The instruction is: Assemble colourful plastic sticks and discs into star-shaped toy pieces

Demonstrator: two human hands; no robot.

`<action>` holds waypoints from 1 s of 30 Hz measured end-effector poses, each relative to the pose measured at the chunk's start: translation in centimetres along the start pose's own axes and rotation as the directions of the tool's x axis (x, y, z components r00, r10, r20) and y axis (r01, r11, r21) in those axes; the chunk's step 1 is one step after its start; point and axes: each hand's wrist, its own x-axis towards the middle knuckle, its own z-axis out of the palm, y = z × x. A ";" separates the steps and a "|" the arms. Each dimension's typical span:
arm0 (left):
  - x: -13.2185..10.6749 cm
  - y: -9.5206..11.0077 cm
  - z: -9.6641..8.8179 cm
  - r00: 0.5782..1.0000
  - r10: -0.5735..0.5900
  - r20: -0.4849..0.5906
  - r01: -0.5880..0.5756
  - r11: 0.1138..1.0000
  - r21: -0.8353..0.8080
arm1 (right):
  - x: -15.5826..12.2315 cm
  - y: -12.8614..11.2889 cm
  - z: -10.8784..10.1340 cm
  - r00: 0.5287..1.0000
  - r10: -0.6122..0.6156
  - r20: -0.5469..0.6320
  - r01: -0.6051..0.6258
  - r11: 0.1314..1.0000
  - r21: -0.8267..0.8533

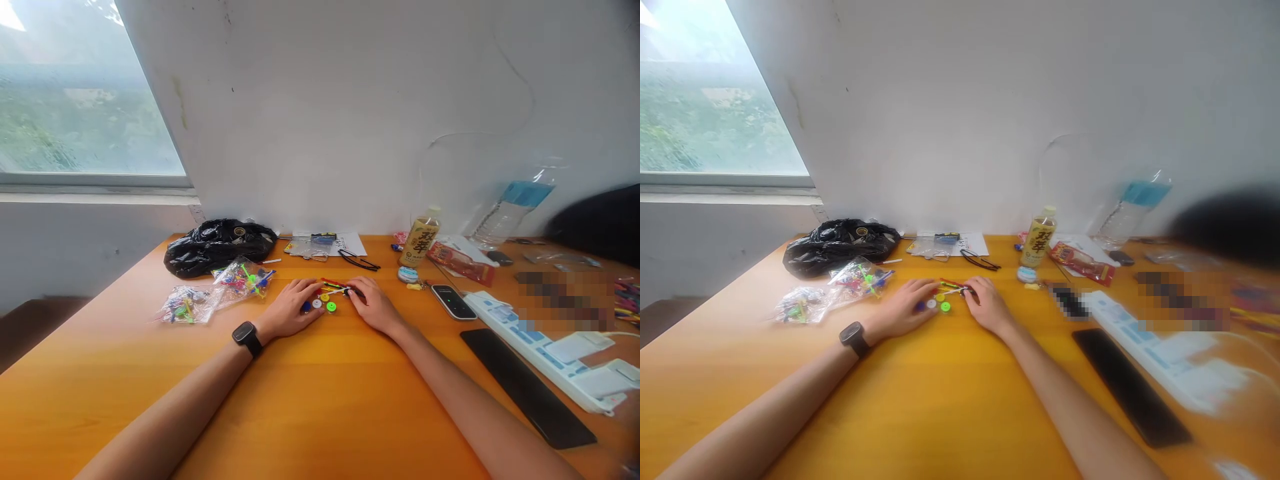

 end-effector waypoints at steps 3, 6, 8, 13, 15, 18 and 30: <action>0.0 0.1 -0.1 1.000 -0.006 -0.001 0.006 1.000 -0.010 | 0.0 -0.1 -0.1 1.000 -0.008 0.012 0.009 1.000 -0.007; 0.0 0.1 -0.1 1.000 -0.008 -0.007 0.008 1.000 -0.024 | -0.1 -0.6 -0.3 0.993 -0.095 0.069 0.094 0.996 0.007; 0.1 0.1 -0.1 1.000 -0.006 -0.009 0.006 1.000 -0.031 | -0.3 -1.0 -0.5 0.987 -0.127 0.099 0.124 0.992 0.038; 0.1 0.1 -0.1 1.000 -0.002 -0.008 0.002 0.999 -0.032 | -0.3 -1.3 -0.3 0.980 -0.153 0.131 0.129 0.976 0.176; 0.1 0.1 -0.1 1.000 -0.006 -0.001 0.006 1.000 -0.031 | -0.3 -1.2 -0.2 0.983 -0.140 0.120 0.111 0.968 0.226; 0.1 0.2 -0.3 1.000 -0.014 0.014 0.014 0.999 -0.029 | -0.2 -0.9 0.1 0.992 -0.102 0.077 0.082 0.969 0.231; 0.2 0.3 -0.2 0.998 -0.007 -0.055 0.004 0.999 -0.054 | -0.1 -1.4 -0.6 0.988 -0.152 0.006 0.152 0.988 0.040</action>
